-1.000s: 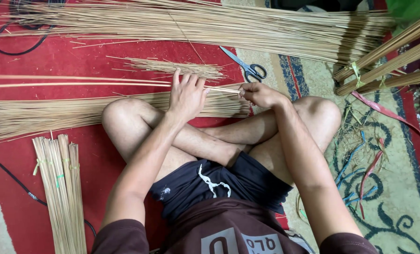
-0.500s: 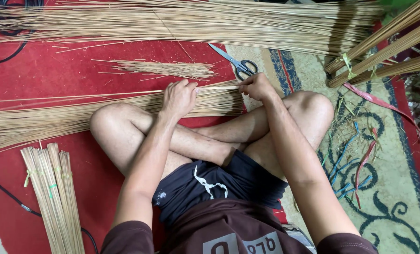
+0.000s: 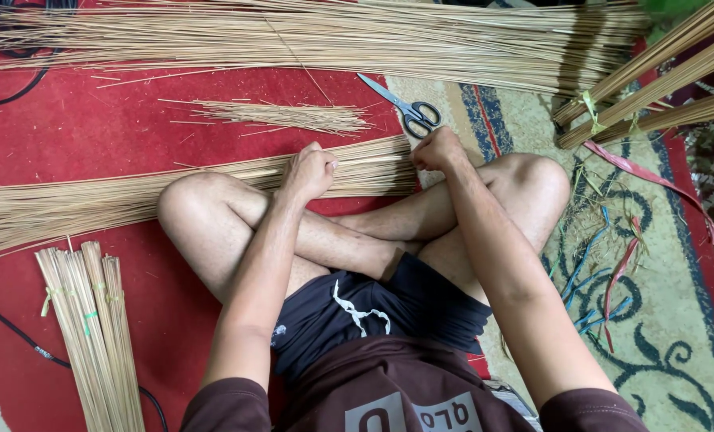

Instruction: Trimming long wooden sticks to a uniform length using scissors while sitting on the floor.

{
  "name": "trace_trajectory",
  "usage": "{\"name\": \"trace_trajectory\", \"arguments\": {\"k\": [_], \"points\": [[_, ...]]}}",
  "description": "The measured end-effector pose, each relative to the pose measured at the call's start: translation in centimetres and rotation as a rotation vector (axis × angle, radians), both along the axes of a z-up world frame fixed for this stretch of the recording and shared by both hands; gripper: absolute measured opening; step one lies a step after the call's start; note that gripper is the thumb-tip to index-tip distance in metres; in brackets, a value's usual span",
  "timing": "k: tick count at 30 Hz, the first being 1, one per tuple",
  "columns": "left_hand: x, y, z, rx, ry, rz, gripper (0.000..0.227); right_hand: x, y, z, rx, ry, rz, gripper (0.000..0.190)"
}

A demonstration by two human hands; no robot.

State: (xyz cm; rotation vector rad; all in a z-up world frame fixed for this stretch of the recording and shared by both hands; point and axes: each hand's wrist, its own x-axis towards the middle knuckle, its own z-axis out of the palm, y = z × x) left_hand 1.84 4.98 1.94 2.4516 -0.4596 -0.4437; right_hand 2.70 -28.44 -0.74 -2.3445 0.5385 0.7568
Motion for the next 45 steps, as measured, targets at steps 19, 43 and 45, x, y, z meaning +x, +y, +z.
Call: {"name": "trace_trajectory", "arguments": {"k": [19,43,45], "points": [[-0.3,0.1,0.2,-0.003,0.098,0.067,0.008,0.3,-0.4,-1.2,0.024,0.009,-0.101,0.017],[1.5,-0.4,-6.0,0.224,0.014,0.170,0.036,0.6,-0.6,-3.1,-0.113,-0.100,-0.068,0.016],[1.5,-0.5,-6.5,0.297,0.072,0.150,0.045,0.4,-0.3,-3.4,-0.093,-0.071,-0.039,0.022]]}}
